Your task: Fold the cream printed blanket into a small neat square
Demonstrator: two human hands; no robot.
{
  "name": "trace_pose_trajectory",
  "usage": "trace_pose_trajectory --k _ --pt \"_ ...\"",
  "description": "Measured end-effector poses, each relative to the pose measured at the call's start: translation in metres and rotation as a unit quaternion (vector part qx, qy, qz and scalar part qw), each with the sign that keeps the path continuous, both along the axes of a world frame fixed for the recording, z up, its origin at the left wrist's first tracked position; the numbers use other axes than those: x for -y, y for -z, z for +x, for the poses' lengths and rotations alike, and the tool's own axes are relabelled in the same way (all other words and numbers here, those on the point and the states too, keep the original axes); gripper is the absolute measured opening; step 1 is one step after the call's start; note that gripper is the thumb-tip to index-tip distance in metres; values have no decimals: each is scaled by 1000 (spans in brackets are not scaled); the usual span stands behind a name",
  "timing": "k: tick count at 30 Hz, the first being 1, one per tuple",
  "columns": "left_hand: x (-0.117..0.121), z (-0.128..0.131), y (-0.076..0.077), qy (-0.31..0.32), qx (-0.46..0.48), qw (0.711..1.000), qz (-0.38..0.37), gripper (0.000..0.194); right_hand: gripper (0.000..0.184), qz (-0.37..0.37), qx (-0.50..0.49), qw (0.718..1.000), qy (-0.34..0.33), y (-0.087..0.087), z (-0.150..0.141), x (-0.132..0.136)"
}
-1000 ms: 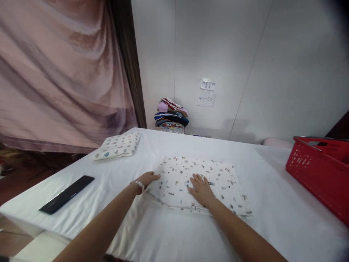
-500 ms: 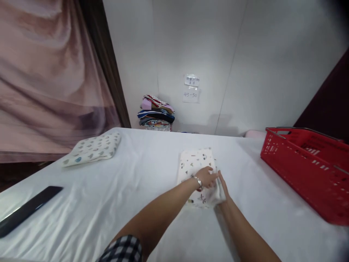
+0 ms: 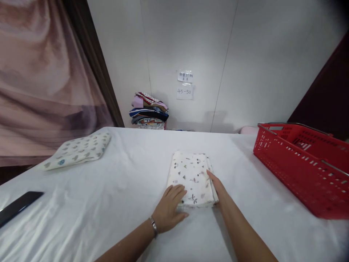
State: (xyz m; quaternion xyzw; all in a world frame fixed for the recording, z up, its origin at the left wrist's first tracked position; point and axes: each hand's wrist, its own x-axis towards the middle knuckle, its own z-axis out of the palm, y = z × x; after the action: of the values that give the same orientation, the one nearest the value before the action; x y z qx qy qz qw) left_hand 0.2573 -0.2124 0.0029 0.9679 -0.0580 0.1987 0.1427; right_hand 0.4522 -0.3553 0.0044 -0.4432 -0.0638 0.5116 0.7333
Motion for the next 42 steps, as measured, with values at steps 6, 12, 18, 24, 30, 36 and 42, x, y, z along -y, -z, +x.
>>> trace_pose_trajectory --k 6,12,18,24,30,36,42 --pt "3 6 12 -23 4 998 51 47 52 -32 113 992 46 -3 12 3" --pt "14 23 2 -36 11 999 39 33 65 -35 181 980 75 -14 29 -4" --pt "20 31 3 -56 -8 998 27 31 84 -135 164 974 74 -14 30 12" --pt "15 19 11 -55 14 998 24 34 71 -312 460 829 58 -8 30 34" --pt "14 9 14 -97 28 995 19 35 30 -399 653 641 48 -15 14 39" --pt "16 8 15 -105 31 994 -5 35 21 -366 665 647 68 -16 14 39" --pt "16 10 16 -100 36 994 -24 35 20 -405 623 664 89 -7 21 48"
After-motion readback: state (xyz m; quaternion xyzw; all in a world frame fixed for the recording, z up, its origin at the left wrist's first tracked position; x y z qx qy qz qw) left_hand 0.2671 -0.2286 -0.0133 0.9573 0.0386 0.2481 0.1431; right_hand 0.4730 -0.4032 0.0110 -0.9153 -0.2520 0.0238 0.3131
